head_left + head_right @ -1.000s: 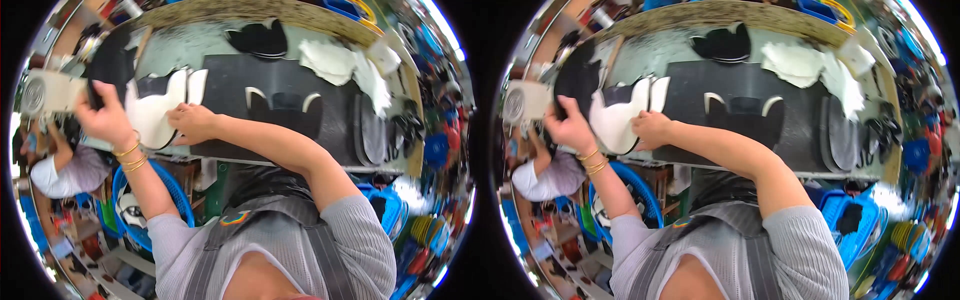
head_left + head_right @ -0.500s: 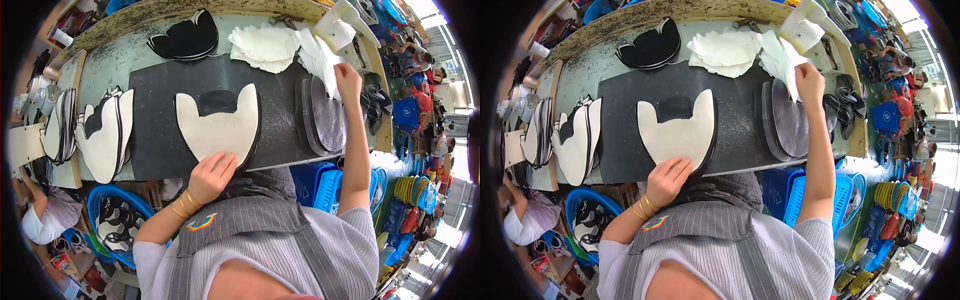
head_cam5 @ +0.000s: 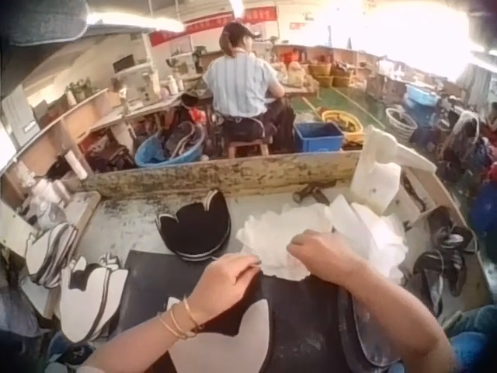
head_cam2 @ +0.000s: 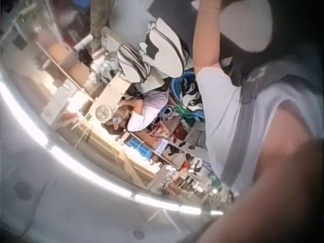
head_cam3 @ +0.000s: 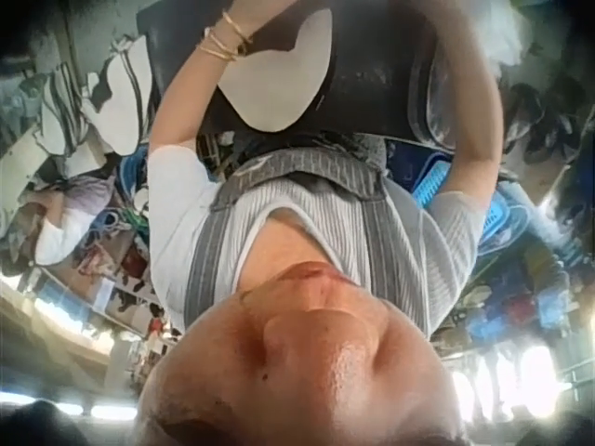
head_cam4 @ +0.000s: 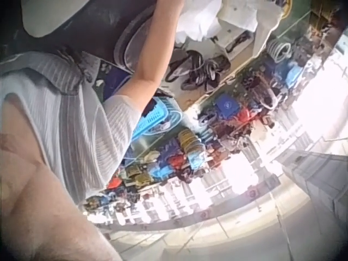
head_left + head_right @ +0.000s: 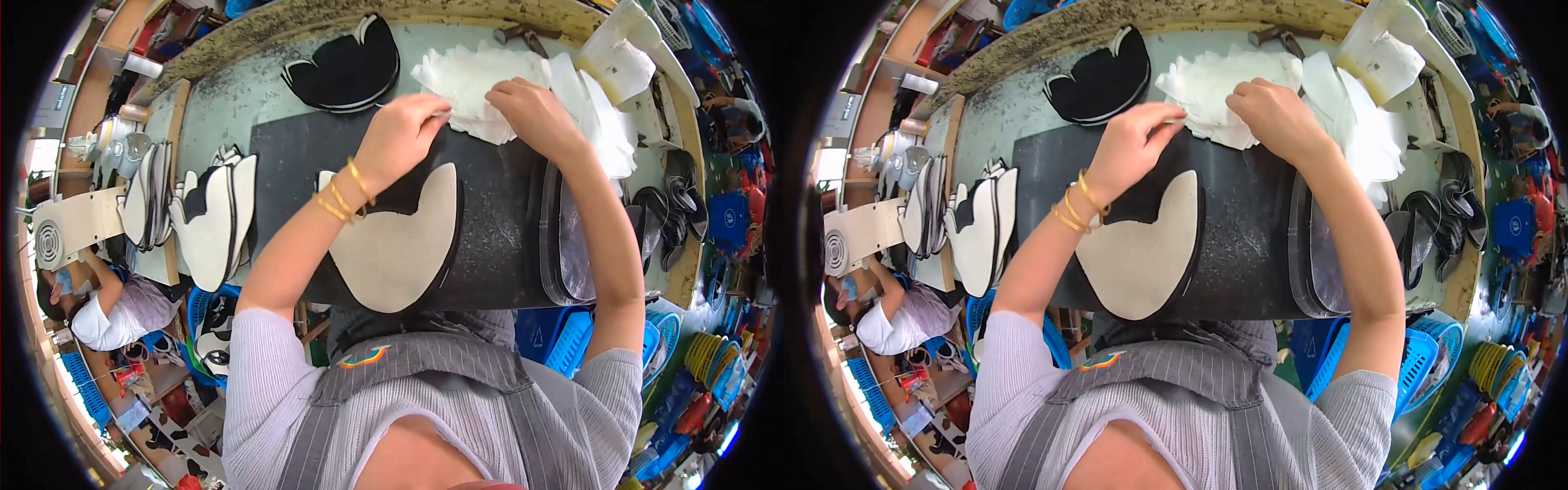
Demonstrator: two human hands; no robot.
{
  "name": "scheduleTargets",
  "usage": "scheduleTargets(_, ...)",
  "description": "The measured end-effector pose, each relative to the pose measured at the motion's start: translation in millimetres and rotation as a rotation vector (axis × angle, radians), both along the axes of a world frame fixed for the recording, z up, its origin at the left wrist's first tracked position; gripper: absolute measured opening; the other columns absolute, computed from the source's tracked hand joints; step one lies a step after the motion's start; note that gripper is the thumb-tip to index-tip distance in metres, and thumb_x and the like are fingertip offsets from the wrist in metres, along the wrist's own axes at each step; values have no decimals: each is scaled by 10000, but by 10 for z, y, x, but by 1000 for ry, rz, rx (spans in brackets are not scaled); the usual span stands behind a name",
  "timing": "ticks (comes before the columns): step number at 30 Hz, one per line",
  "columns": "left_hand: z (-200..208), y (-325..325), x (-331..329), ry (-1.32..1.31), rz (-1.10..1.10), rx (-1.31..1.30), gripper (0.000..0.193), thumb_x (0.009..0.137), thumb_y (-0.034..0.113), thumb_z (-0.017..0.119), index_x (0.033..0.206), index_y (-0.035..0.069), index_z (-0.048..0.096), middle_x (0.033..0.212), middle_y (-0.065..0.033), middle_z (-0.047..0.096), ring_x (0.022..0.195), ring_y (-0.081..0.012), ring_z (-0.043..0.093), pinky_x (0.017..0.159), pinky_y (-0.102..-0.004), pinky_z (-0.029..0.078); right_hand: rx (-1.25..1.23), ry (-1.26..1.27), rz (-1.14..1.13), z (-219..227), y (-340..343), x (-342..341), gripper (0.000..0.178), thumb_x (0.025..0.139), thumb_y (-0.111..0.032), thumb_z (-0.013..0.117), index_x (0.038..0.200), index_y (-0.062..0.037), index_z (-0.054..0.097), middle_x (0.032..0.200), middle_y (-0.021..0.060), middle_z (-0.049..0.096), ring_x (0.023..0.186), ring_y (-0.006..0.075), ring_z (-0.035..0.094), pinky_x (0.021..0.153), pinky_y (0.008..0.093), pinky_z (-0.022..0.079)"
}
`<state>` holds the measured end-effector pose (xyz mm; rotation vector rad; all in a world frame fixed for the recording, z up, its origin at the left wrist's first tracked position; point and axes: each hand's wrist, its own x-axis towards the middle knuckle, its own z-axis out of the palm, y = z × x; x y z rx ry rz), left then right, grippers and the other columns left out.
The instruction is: The recorder is manually layering and assembling shoe upper components at a factory workbench.
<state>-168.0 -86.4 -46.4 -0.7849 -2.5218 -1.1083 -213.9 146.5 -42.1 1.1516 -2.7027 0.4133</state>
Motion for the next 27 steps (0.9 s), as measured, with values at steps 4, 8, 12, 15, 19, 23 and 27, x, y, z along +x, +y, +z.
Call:
scheduleTargets(4, -194, 186, -429, -51, 54, 33, 193, 821, 90, 628, 993, 6, 644, 966, -144, 655, 857, -270, 647, 758, -312, 506, -166, -25, -139, -13, 15, -347, 211, 818, -78, 552, 1002, -18, 633, 958, 141, 636, 930, 330, 592, 807, 404, 476)
scheduleTargets(8, -470, 415, -1134, -189, 177, 107, 288, 799, 160, 656, 1039, 2, 637, 1055, -159, 640, 886, -268, 653, 791, -324, 512, -166, -147, -359, -339, 60, -1079, 354, 794, -222, 632, 1061, 9, 615, 1049, 217, 621, 1000, 366, 577, 894, 416, 442)
scheduleTargets(12, -700, 443, -1807, -197, 205, -255, 360, 737, 206, 701, 1025, -4, 651, 1000, -155, 662, 802, -239, 666, 731, -329, 522, -54, -243, -502, -579, 7, -1481, 393, 810, -297, 616, 1063, 4, 615, 1064, 217, 620, 1008, 351, 582, 907, 401, 439)
scheduleTargets(15, -721, 322, -1969, -442, -48, -199, 302, 668, 223, 711, 863, -6, 697, 725, -94, 675, 649, -142, 612, 611, -296, 498, -66, -517, -525, -396, -93, -1438, 402, 826, -333, 596, 1047, 3, 618, 1091, 214, 610, 1016, 318, 584, 883, 378, 446)
scheduleTargets(19, -607, 337, -1930, -306, -71, -125, 232, 744, 200, 676, 860, 0, 660, 743, -112, 664, 650, -193, 619, 600, -326, 485, -155, -564, -498, -331, -78, -1392, 414, 841, -364, 584, 1019, 8, 620, 1050, 197, 623, 968, 276, 604, 826, 356, 459)
scheduleTargets(23, -541, 377, -1705, -85, -78, -28, 162, 797, 139, 634, 886, 8, 602, 833, -143, 648, 794, -290, 615, 709, -346, 481, -411, -480, -514, -584, -2, -1402, 386, 853, -358, 573, 996, -4, 634, 973, 191, 649, 956, 278, 605, 810, 349, 460)
scheduleTargets(27, -416, 301, -1394, 157, -163, -74, 98, 802, 105, 615, 854, 33, 571, 854, -126, 628, 880, -300, 594, 755, -349, 471, -178, -588, -460, -638, 3, -1357, 373, 880, -367, 519, 993, -37, 654, 1026, 204, 638, 1006, 301, 589, 832, 378, 449)
